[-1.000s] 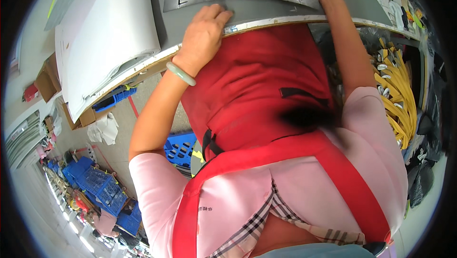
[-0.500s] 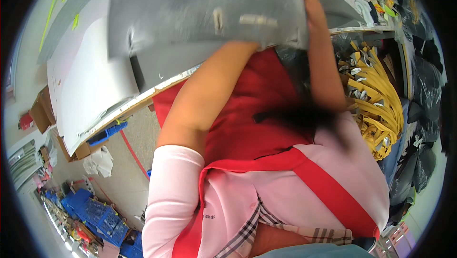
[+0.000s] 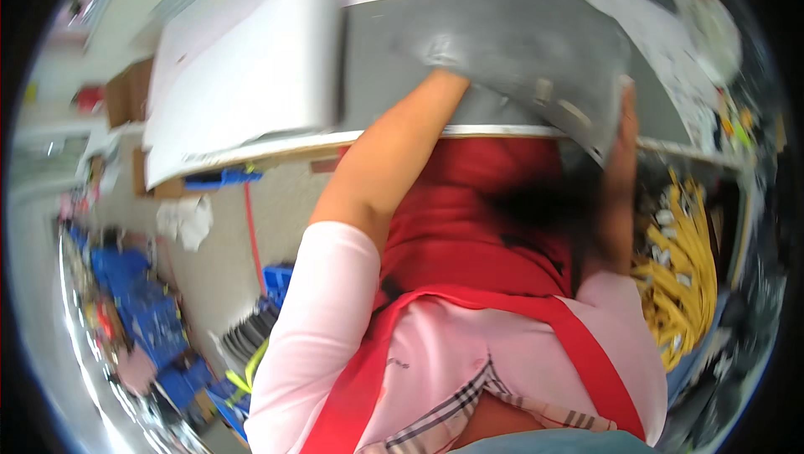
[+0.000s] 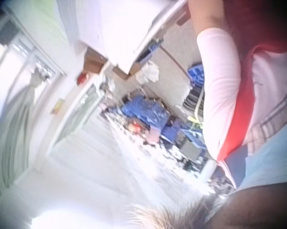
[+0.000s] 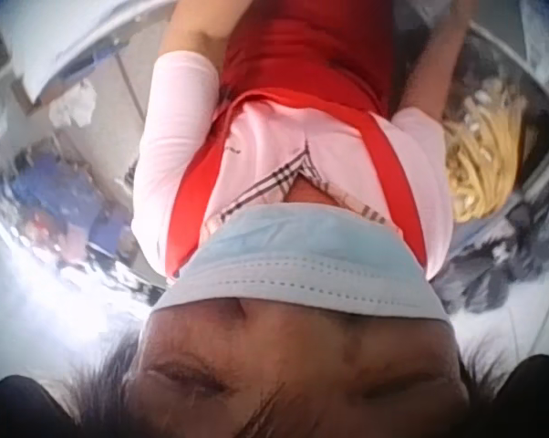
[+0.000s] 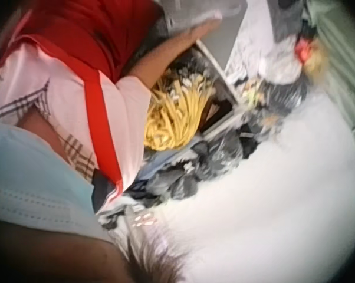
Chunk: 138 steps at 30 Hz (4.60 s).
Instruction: The person uses a straightedge and a utility knife to cut a large sheet of white paper on a workbench. They repeatedly align the straightedge, cut along the edge, and remove the cut pieces. After cutting, they fold the remaining paper and place it on a plastic sheet on the floor.
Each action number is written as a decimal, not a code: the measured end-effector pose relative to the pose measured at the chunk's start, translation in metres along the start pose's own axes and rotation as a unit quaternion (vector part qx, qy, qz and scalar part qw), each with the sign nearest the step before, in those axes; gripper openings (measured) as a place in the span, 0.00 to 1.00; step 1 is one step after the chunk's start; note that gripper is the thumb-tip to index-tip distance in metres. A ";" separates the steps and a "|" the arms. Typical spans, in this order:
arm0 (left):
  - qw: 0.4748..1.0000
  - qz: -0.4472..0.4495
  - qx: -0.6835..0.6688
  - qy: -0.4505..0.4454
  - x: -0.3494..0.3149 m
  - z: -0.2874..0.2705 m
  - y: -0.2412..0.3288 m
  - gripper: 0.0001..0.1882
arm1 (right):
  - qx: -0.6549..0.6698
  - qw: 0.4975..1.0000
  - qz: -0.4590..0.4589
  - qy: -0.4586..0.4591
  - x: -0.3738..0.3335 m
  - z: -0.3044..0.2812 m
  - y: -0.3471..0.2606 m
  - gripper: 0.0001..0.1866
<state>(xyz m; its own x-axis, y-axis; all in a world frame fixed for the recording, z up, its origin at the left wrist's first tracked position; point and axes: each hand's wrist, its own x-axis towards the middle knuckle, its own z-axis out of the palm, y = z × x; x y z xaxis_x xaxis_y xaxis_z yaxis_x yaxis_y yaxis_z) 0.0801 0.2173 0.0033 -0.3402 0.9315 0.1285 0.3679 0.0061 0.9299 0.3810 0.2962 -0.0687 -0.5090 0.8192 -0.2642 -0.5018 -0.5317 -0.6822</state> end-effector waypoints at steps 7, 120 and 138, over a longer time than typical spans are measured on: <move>0.892 -0.066 0.258 0.364 -0.001 -0.313 -0.023 0.32 | -0.038 0.996 -0.068 0.050 -0.002 -0.009 -0.009 0.29; 0.896 0.175 0.407 0.032 -0.094 -0.013 -0.043 0.18 | -0.719 0.638 -0.208 -0.181 -0.049 0.106 0.040 0.07; 0.892 0.170 0.418 0.022 -0.094 -0.016 -0.043 0.18 | -0.777 0.605 -0.125 -0.119 -0.044 0.111 0.031 0.12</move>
<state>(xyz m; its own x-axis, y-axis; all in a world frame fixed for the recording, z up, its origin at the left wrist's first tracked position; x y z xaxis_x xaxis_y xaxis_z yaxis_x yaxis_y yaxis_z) 0.0831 0.1234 -0.0433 -0.1134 0.9158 0.3853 0.9669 0.0126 0.2547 0.3098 0.2198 -0.0023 -0.7320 0.6800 -0.0415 0.5865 0.5981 -0.5462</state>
